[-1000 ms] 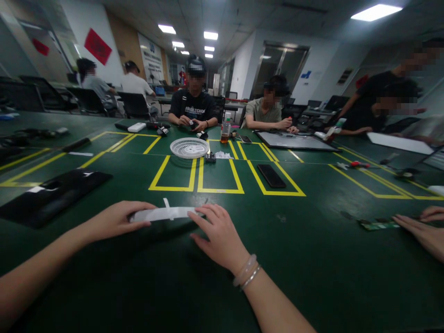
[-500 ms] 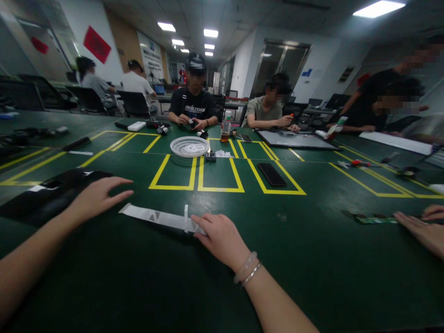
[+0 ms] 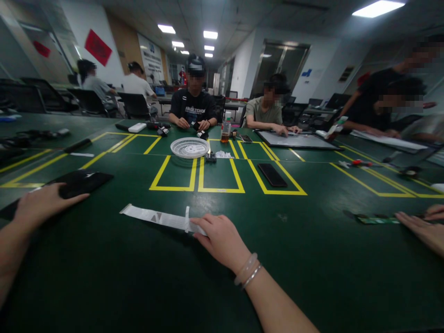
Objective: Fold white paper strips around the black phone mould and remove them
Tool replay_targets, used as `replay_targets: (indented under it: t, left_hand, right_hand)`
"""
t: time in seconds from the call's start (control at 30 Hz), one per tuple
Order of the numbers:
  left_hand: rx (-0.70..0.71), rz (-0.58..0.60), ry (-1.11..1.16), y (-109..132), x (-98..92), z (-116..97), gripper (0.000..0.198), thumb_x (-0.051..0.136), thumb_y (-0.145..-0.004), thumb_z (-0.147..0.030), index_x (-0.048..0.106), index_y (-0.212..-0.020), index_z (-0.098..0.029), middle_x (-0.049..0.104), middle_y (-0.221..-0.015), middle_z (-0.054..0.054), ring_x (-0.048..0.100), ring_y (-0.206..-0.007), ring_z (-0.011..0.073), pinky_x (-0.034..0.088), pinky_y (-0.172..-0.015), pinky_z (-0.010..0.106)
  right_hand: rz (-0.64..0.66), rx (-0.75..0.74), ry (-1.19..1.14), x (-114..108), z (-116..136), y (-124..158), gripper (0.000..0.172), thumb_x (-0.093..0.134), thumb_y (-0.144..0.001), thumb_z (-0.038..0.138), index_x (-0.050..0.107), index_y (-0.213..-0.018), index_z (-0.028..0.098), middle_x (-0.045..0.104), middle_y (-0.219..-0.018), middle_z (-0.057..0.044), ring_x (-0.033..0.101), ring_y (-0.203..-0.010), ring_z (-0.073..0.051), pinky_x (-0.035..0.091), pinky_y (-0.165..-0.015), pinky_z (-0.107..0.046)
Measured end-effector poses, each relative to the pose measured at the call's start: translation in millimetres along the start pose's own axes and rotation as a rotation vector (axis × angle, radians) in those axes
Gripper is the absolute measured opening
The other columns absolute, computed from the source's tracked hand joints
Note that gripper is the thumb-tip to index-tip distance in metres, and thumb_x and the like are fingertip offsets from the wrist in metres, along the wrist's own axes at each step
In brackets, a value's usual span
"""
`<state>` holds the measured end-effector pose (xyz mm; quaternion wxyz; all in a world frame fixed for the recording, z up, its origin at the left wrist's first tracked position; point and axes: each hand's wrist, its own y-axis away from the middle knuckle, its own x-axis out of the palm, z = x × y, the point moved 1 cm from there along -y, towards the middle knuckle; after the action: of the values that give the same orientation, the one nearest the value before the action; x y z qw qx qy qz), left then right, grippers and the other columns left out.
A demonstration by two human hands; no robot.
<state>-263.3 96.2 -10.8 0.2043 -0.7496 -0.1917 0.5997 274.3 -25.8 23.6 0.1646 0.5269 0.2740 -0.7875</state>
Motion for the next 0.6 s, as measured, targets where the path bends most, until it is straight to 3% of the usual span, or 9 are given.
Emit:
replay_targets:
  t: [0.13,0.23,0.3,0.37,0.43,0.53,0.6]
  left_hand:
    - [0.115,-0.108,0.031,-3.9,0.7,-17.1,0.061,0.063,-0.058,-0.074,0.063,-0.066,-0.014,0.053,-0.047,0.003,0.046,-0.122,0.0466,0.026,-0.081,0.048]
    - [-0.003,0.059,0.044,-8.8,-0.6,-46.4,0.072,0.065,-0.056,-0.076,0.068,-0.088,-0.012,0.061,-0.065,0.004,0.055,-0.109,0.0415,0.033,-0.079,0.042]
    - [-0.037,0.224,0.050,-9.6,-4.5,-79.1,0.078,0.063,-0.063,-0.077,0.067,-0.101,-0.009,0.066,-0.085,0.009,0.058,-0.102,0.0383,0.040,-0.079,0.041]
    - [0.066,0.336,0.067,-6.2,-9.0,-119.0,0.071,0.063,-0.071,-0.074,0.064,-0.104,-0.011,0.065,-0.103,0.013,0.058,-0.100,0.0362,0.044,-0.087,0.045]
    - [0.248,0.392,0.115,2.4,-11.4,-159.8,0.062,0.068,-0.072,-0.069,0.062,-0.101,-0.015,0.063,-0.113,0.013,0.056,-0.106,0.0354,0.038,-0.101,0.053]
    - [0.489,0.453,0.235,22.5,-9.5,-212.4,0.053,0.076,-0.071,-0.061,0.060,-0.098,-0.018,0.060,-0.121,0.011,0.052,-0.118,0.0336,0.021,-0.114,0.060]
    - [0.590,0.492,0.321,37.0,-6.9,-238.9,0.051,0.079,-0.071,-0.057,0.060,-0.099,-0.019,0.059,-0.125,0.011,0.050,-0.121,0.0324,0.019,-0.115,0.060]
  right_hand:
    - [-0.124,0.065,-0.180,-0.5,-5.7,-0.7,0.035,0.056,-0.096,0.029,0.056,-0.131,0.028,0.066,-0.112,-0.005,0.062,-0.096,-0.021,0.049,-0.084,-0.039]
    - [-0.371,0.200,-0.463,-0.2,-18.6,-2.2,0.036,0.053,-0.097,0.038,0.057,-0.131,0.026,0.065,-0.112,-0.006,0.061,-0.095,-0.020,0.051,-0.084,-0.037]
    - [-0.551,0.336,-0.650,0.0,-29.0,-3.3,0.041,0.054,-0.095,0.044,0.057,-0.130,0.024,0.064,-0.099,-0.005,0.061,-0.083,-0.018,0.053,-0.073,-0.034]
    - [-0.681,0.451,-0.780,0.3,-37.5,-4.3,0.045,0.055,-0.094,0.048,0.055,-0.133,0.025,0.063,-0.096,-0.004,0.060,-0.080,-0.017,0.054,-0.072,-0.033]
    - [-0.769,0.542,-0.879,0.5,-42.9,-4.7,0.050,0.057,-0.091,0.050,0.053,-0.135,0.025,0.062,-0.096,-0.003,0.060,-0.078,-0.016,0.054,-0.071,-0.032]
    - [-0.815,0.611,-0.982,1.8,-45.8,-4.6,0.053,0.060,-0.088,0.051,0.052,-0.135,0.026,0.061,-0.101,-0.004,0.061,-0.078,-0.015,0.054,-0.068,-0.030]
    - [-0.811,0.602,-0.997,2.8,-45.9,-4.1,0.053,0.059,-0.089,0.050,0.051,-0.136,0.026,0.061,-0.104,-0.005,0.062,-0.079,-0.016,0.054,-0.066,-0.029]
